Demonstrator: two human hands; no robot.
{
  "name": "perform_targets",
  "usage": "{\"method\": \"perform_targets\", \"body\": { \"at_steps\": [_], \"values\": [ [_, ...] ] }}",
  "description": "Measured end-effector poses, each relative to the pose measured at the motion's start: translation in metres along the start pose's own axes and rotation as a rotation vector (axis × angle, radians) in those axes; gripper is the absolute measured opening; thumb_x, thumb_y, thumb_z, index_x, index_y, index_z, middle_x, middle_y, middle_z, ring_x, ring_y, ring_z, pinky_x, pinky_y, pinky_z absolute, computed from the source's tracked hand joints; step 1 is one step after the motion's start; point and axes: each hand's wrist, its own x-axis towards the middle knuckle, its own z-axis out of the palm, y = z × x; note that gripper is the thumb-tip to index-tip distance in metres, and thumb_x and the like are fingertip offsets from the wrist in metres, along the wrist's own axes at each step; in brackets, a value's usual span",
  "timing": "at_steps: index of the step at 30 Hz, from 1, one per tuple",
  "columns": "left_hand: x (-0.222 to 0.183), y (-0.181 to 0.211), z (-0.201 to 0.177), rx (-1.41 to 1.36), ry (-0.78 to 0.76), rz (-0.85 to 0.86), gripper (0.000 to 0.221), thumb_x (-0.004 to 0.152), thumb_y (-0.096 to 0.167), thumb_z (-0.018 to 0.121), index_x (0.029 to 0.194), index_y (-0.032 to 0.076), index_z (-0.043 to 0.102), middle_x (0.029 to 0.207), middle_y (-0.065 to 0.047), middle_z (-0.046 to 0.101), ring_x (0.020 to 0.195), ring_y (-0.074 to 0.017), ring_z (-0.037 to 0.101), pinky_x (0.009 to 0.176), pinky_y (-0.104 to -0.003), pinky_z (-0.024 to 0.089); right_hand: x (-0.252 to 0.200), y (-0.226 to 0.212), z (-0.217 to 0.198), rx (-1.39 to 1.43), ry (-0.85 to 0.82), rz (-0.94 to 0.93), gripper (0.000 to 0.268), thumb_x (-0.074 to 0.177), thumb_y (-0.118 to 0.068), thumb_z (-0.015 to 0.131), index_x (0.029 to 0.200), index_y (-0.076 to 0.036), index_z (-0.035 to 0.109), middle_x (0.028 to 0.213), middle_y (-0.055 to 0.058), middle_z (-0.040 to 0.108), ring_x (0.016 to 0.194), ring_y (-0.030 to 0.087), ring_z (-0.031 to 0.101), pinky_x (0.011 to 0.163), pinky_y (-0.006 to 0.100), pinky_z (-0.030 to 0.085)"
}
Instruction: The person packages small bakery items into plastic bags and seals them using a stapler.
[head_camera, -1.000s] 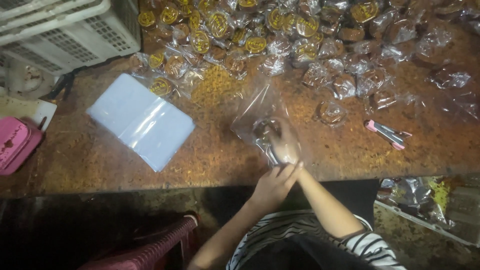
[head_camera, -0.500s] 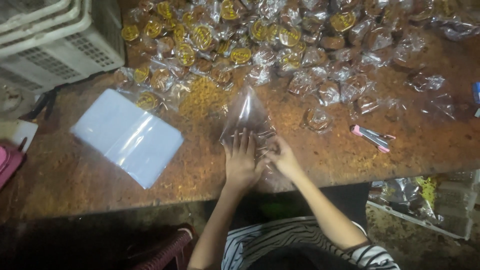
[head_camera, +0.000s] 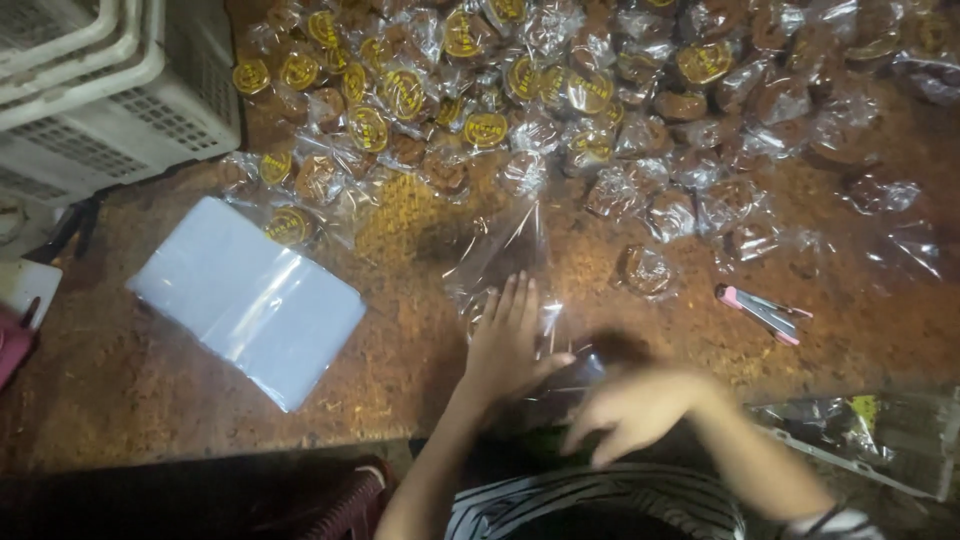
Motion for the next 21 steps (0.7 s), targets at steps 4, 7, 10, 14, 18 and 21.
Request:
{"method": "perform_targets", "body": {
  "at_steps": [4,7,10,14,18,21],
  "values": [
    [0.004,0.004,0.016,0.105,0.121,-0.018,0.123,0.076,0.089,0.043,0.154,-0.006,0.034,0.158,-0.028,0.039,0.147,-0.0404,0.039,0.118,-0.054,0.032,-0.017,0.105,-0.097,-0.201,0.42,0.314,0.035,0.095,-0.029,0.064,0.127,-0.013,0.067,0.122,0.006,0.071,0.109,0.025,0.07,0.091,0.036,0.055],
    [0.009,0.007,-0.002,0.087,0.164,-0.044,0.123,0.073,0.089,0.048,0.153,-0.005,0.039,0.155,-0.028,0.044,0.147,-0.0401,0.04,0.119,-0.054,0.032,-0.009,0.174,-0.152,-0.529,1.094,0.752,0.028,0.093,-0.022,0.069,0.121,-0.021,0.072,0.119,-0.003,0.071,0.111,0.021,0.069,0.087,0.035,0.057],
    [0.03,0.009,-0.037,-0.231,0.093,-0.131,0.083,0.09,0.041,0.062,0.153,-0.006,0.037,0.149,-0.032,0.048,0.137,-0.047,0.048,0.111,-0.06,0.038,-0.001,0.227,-0.155,-0.997,0.914,0.906,0.051,0.075,-0.026,0.081,0.124,-0.024,0.067,0.123,0.001,0.061,0.118,0.029,0.06,0.082,0.041,0.061],
    [0.121,-0.05,-0.017,-0.25,0.531,-0.277,0.072,0.084,0.028,0.071,0.142,-0.01,0.049,0.128,-0.027,0.061,0.122,-0.0444,0.055,0.104,-0.047,0.045,0.001,0.224,-0.141,-0.936,1.058,0.908,0.033,0.08,-0.009,0.073,0.112,-0.008,0.065,0.11,0.012,0.055,0.104,0.034,0.062,0.076,0.04,0.059],
    [0.223,-0.131,0.086,0.015,0.338,-0.51,0.083,0.065,0.057,0.086,0.125,0.008,0.056,0.117,-0.01,0.052,0.111,-0.0347,0.055,0.087,-0.047,0.054,-0.001,0.202,-0.13,-0.458,1.285,0.876,0.03,0.088,-0.018,0.068,0.11,-0.002,0.055,0.102,0.023,0.065,0.104,0.043,0.065,0.089,0.053,0.053],
    [0.199,-0.054,-0.024,-0.227,0.084,-0.69,0.076,0.068,0.069,0.077,0.122,0.023,0.052,0.11,-0.006,0.074,0.118,-0.0284,0.064,0.101,-0.045,0.045,0.001,0.157,-0.117,-0.013,1.787,0.575,0.037,0.092,-0.004,0.064,0.124,-0.006,0.044,0.11,0.026,0.065,0.108,0.049,0.063,0.088,0.054,0.052]
  ]
}}
